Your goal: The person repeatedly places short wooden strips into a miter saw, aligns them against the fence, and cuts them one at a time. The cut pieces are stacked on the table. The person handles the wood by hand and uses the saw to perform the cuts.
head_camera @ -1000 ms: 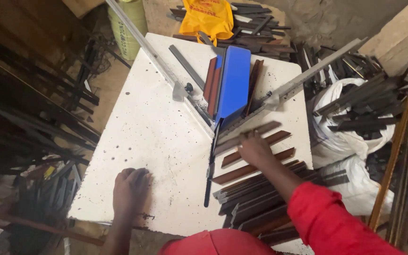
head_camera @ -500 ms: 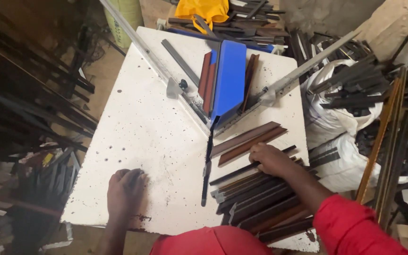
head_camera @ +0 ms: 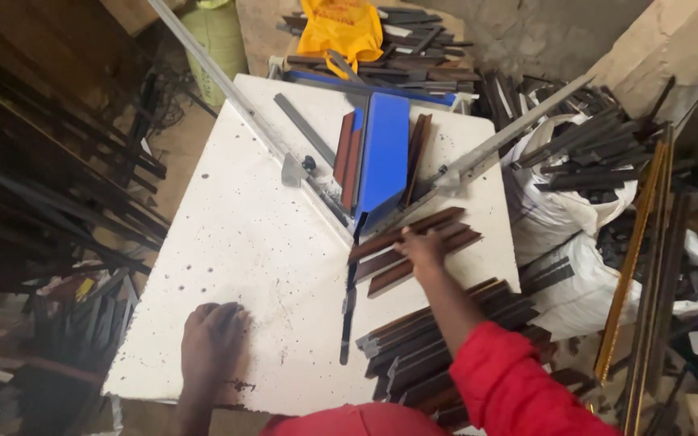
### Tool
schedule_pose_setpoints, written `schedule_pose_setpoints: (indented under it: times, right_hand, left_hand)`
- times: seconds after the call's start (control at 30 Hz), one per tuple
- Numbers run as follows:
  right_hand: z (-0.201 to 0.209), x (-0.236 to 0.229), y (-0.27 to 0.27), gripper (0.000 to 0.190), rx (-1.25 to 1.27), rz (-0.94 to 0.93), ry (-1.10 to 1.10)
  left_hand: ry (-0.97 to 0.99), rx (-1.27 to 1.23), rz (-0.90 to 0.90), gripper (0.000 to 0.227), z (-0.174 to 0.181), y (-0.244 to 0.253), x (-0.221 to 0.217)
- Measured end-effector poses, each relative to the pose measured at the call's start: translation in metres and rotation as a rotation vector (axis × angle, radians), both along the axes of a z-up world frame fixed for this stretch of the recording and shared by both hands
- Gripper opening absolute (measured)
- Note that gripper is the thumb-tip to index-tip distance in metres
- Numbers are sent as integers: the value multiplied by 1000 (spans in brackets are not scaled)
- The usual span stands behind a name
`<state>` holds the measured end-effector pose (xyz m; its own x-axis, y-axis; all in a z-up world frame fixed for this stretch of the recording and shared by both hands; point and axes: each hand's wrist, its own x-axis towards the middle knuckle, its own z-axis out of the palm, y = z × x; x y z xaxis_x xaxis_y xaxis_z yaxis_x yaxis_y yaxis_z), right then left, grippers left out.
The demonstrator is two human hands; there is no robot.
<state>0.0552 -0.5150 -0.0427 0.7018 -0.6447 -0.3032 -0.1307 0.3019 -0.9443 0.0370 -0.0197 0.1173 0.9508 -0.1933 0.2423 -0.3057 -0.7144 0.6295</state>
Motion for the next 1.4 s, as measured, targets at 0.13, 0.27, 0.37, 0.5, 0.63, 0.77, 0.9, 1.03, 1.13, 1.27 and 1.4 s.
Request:
schedule_pose_setpoints:
  times: [0.13, 0.27, 0.37, 0.5, 0.63, 0.77, 0.9, 1.03, 1.13, 1.27, 1.4]
  right_hand:
    - [70, -13, 37, 42, -435, 307, 334]
    - [155, -35, 87, 40, -906, 488, 662]
    - [131, -37, 85, 41, -1271, 555, 652]
    - [34, -34, 52, 55, -1588, 695, 389]
    - [70, -36, 56, 55, -1485, 630, 406]
    - [85, -40, 53, 53, -1426, 633, 476]
    - [94, -36, 50, 60, -1674, 643, 469]
    - [118, -29, 62, 60, -1687, 755, 683]
    - [96, -30, 53, 64, -1773, 674, 603]
    - [102, -36, 59, 65, -1945, 462, 407]
    - [114, -36, 68, 62, -1977, 480, 501]
  left_hand:
    - [12, -15, 20, 24, -1, 1, -5]
    - [36, -17, 18, 23, -2, 2, -1]
    - [14, -28, 11, 23, -4, 1, 1]
    - [25, 9, -5, 24, -4, 0, 2]
    - [3, 20, 3, 23, 3, -2, 2]
    - [41, -19, 0, 23, 10, -4, 2]
    - [45, -13, 24, 22, 9, -3, 2]
    - [52, -39, 16, 22, -3, 1, 4]
    - [66, -14, 34, 22, 0, 0, 2]
    - [2, -43, 8, 22, 2, -1, 0]
    - [-9, -26, 15, 21, 3, -1, -2]
